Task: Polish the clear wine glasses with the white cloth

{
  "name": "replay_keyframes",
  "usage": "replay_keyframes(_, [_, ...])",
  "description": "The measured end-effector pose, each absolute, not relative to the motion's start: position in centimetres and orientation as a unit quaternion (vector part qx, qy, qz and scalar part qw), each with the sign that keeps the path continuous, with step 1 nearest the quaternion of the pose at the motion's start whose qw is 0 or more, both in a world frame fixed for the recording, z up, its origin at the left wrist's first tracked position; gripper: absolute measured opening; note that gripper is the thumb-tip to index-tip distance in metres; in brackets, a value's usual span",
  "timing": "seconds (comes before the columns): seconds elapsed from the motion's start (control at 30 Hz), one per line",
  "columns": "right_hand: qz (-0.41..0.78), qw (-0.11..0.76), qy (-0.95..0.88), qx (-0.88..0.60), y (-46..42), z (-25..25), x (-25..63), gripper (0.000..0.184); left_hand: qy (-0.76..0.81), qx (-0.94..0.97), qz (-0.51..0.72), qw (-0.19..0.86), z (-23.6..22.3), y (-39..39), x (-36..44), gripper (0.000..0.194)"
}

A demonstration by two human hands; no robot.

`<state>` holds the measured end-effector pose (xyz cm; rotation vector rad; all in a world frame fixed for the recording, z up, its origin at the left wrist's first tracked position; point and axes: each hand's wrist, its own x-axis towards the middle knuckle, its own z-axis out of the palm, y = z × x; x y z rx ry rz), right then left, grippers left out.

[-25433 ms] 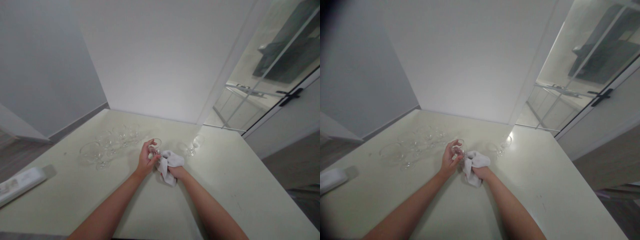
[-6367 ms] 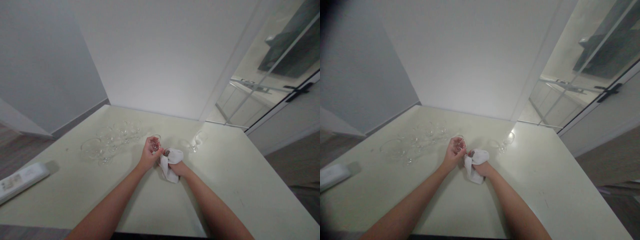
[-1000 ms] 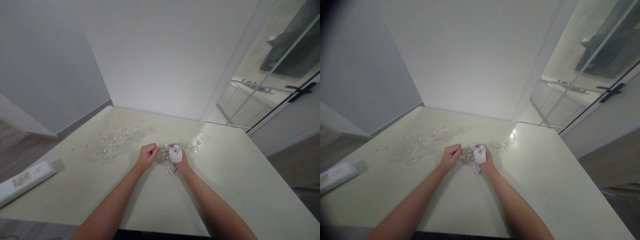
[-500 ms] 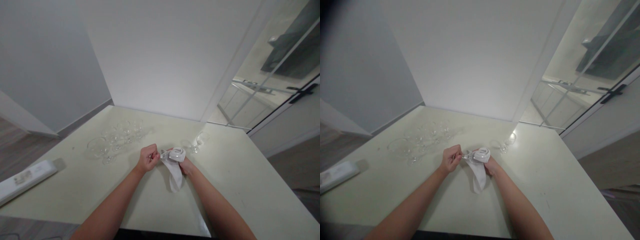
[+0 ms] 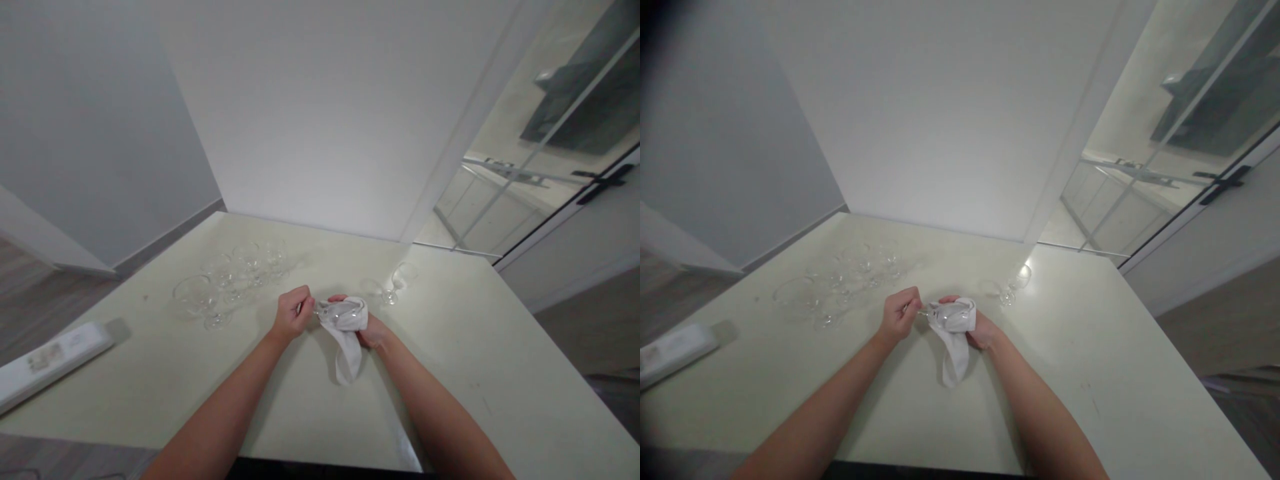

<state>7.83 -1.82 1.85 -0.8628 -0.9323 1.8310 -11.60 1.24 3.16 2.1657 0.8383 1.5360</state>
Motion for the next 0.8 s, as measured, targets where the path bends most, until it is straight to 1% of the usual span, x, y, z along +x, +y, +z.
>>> replay_keyframes(0.1, [0.702, 0.463, -0.394, -0.372, -1.9, 1.8, 7.4, 0.022, 0.268, 0.781, 0.535, 0.177, 3.2, 1.0, -11.5, 0.038])
replay_keyframes(0.17, [0.691, 0.491, -0.382, -0.369, -1.9, 1.7, 7.0, 0.017, 0.291, 0.765, 0.542, 0.189, 3.2, 1.0, -11.4, 0.04])
replay_keyframes(0.2, [0.692, 0.51, -0.362, -0.36, -1.8, 1.6, 6.9, 0.017, 0.318, 0.746, 0.549, 0.202, 3.3, 1.0, -11.3, 0.042])
replay_keyframes(0.33, [0.694, 0.587, -0.272, -0.317, -1.7, 1.9, 6.4, 0.032, 0.418, 0.611, 0.601, 0.301, 3.4, 1.4, -10.9, 0.047])
replay_keyframes(0.43, [0.692, 0.602, -0.276, -0.287, -1.8, 2.0, 6.4, 0.037, 0.433, 0.557, 0.605, 0.368, 3.1, 1.7, -10.4, 0.045])
replay_keyframes(0.53, [0.681, 0.598, -0.319, -0.278, -1.9, 1.7, 6.4, 0.046, 0.409, 0.641, 0.524, 0.385, 2.9, 1.4, -9.6, 0.039])
replay_keyframes(0.6, [0.655, 0.616, -0.334, -0.283, -1.7, 1.5, 6.4, 0.051, 0.352, 0.724, 0.455, 0.381, 3.1, 0.9, -9.1, 0.035])
replay_keyframes(0.7, [0.631, 0.642, -0.32, -0.296, -1.3, 1.1, 6.8, 0.046, 0.263, 0.817, 0.369, 0.357, 3.6, 0.1, -8.9, 0.028])
replay_keyframes(0.8, [0.627, 0.646, -0.292, -0.322, -0.9, 1.0, 7.1, 0.038, 0.237, 0.87, 0.334, 0.274, 3.9, -0.2, -9.5, 0.027])
